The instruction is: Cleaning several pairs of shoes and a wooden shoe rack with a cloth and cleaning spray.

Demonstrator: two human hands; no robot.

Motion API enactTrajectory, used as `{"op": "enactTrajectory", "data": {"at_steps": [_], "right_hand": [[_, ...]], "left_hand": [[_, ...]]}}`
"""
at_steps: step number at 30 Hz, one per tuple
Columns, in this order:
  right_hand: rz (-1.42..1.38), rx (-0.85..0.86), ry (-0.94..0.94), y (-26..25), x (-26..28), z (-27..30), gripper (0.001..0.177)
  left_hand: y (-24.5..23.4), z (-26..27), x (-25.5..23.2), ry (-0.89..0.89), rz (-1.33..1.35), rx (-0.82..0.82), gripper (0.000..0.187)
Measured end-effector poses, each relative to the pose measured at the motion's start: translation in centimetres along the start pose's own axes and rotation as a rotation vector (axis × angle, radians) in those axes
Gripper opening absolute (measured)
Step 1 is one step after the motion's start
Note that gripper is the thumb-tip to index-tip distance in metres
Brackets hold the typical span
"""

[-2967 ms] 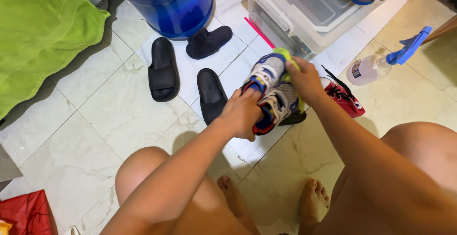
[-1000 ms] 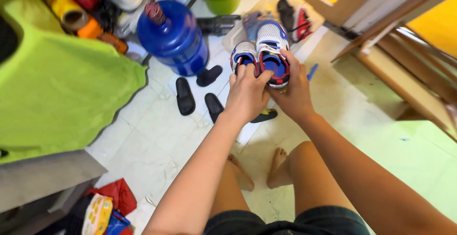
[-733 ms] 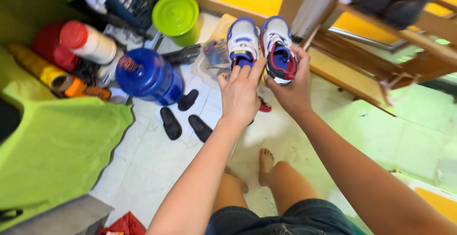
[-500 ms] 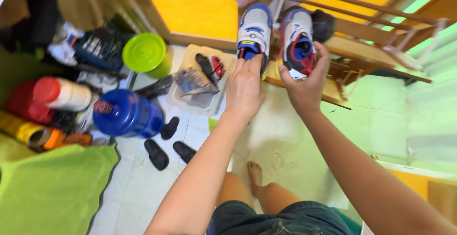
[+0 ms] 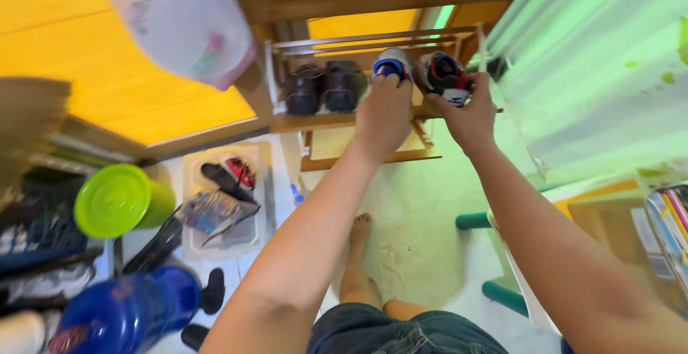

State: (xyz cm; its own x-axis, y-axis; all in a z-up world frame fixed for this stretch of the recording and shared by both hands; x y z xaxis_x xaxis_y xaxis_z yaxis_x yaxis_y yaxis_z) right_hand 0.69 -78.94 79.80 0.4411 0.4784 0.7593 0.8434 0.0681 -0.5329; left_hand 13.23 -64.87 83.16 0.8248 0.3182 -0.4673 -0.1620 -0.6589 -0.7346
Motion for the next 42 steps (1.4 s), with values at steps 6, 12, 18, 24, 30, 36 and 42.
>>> {"op": "enactTrajectory", "data": {"at_steps": [6, 12, 18, 24, 30, 36, 42], "right_hand": [[0.178, 0.184, 0.086, 6.8, -3.3, -4.5, 0.071], [0.266, 0.29, 0.129, 13.3, -7.2, -5.6, 0.076], [0.38, 0.212, 0.207, 15.1, -9.4, -7.6, 0.093], [0.468, 0.199, 0.209, 16.0, -13.4, -9.8, 0.067], [0.441, 0.119, 0.165, 16.9, -14.0, -10.0, 0.066], [0.411, 0.149, 0.188, 16.1, -13.5, -10.4, 0.069], [0.427, 0.215, 0.18, 15.2, -12.1, -9.4, 0.089]], "left_hand": [[8.2, -5.0, 4.6, -0.136, -0.047, 0.263, 0.026], [14.8, -5.0, 9.3, -0.138, -0.04, 0.269, 0.013], [19.4, -6.8, 10.2, -0.196, 0.057, 0.29, 0.016], [24.0, -8.2, 10.4, -0.215, 0.11, 0.295, 0.025], [24.1, -9.6, 9.8, -0.308, 0.116, 0.338, 0.033], [21.6, -9.3, 9.4, -0.54, 0.212, 0.011, 0.059], [21.7, -7.6, 10.2, -0.655, 0.062, 0.181, 0.054]]}}
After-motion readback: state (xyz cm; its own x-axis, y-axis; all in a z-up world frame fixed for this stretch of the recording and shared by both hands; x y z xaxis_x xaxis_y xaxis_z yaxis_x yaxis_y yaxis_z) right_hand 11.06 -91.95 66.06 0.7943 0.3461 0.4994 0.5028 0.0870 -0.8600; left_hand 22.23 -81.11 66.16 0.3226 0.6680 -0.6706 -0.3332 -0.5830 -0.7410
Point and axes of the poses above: each hand's wrist, its own z-axis away from the middle knuckle, its own y-axis out of the palm, x = y × z, the point moved 3 cm from there along -z, towards the middle knuckle, and after that the axes turned 14 degrees about -x, right-handed, at the moved point
